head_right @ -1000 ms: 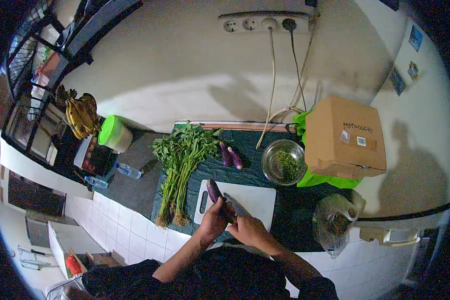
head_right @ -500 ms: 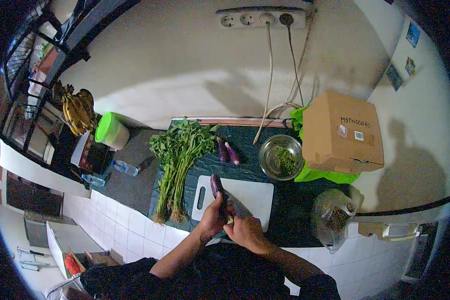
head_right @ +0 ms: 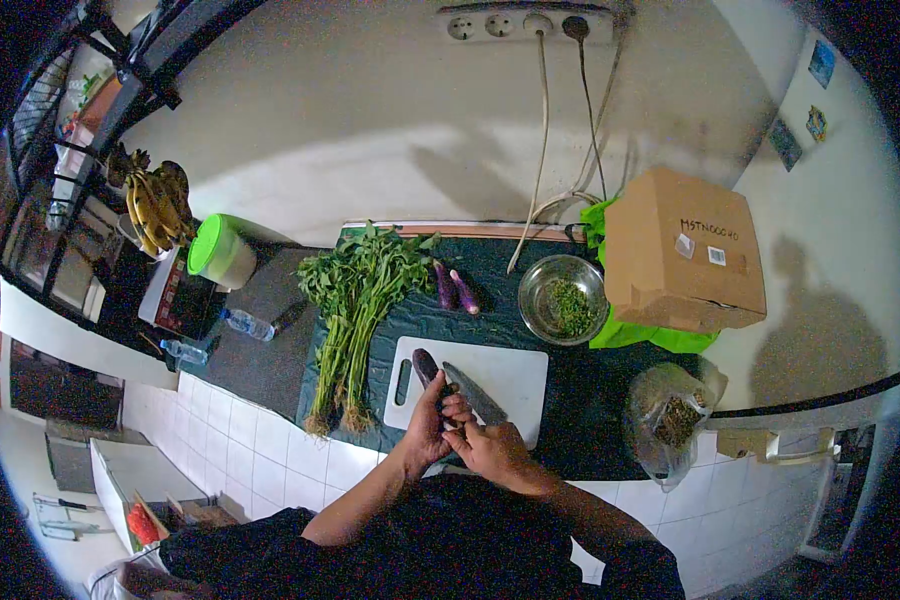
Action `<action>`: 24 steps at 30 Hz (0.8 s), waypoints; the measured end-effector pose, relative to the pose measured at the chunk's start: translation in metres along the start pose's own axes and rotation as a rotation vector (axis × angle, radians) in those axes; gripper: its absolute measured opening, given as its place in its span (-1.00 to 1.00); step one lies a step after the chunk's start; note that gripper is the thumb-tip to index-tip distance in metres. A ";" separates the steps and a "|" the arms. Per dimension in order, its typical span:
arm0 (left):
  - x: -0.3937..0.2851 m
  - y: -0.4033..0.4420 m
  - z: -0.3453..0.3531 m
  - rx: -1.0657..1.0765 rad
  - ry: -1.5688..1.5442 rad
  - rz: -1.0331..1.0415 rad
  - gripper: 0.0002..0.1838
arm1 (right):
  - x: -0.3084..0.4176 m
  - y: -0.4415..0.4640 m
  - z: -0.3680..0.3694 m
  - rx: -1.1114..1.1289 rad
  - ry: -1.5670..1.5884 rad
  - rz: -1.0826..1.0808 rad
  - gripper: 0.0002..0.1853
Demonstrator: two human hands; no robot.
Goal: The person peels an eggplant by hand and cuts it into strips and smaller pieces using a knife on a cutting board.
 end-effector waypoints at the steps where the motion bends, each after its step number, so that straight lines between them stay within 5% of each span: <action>1: 0.001 -0.002 0.002 0.015 -0.035 -0.014 -0.58 | 0.001 0.000 0.001 0.001 -0.003 -0.003 -0.62; 11: 0.012 -0.009 0.007 0.233 -0.482 -0.183 -0.64 | 0.020 0.004 -0.009 -0.068 0.081 -0.129 -0.70; 13: -0.008 -0.020 -0.007 -0.099 -0.099 0.235 -0.62 | 0.021 0.000 -0.003 -0.015 0.071 -0.141 -0.68; 16: -0.025 -0.024 -0.017 -0.356 -0.045 0.483 -0.59 | 0.012 0.002 0.001 -0.066 0.163 -0.021 -0.64; 17: -0.028 -0.025 -0.015 -0.356 -0.042 0.484 -0.59 | 0.007 0.003 0.004 -0.080 0.190 0.090 -0.63; 19: -0.056 -0.042 0.007 -0.223 0.099 0.815 -0.57 | 0.005 0.008 0.005 -0.092 0.216 0.199 -0.61; 24: -0.074 -0.064 0.024 -0.207 0.145 0.949 -0.59 | -0.018 0.012 0.030 -0.036 0.510 0.416 -0.61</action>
Point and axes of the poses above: each hand's wrist, its own y-axis towards the middle knuckle, its own z-axis out of the palm, x = y × z, the point moved 9 cm from there along y, towards the middle knuckle, and after that the axes turned 14 degrees about -x, right-handed, at the moved point
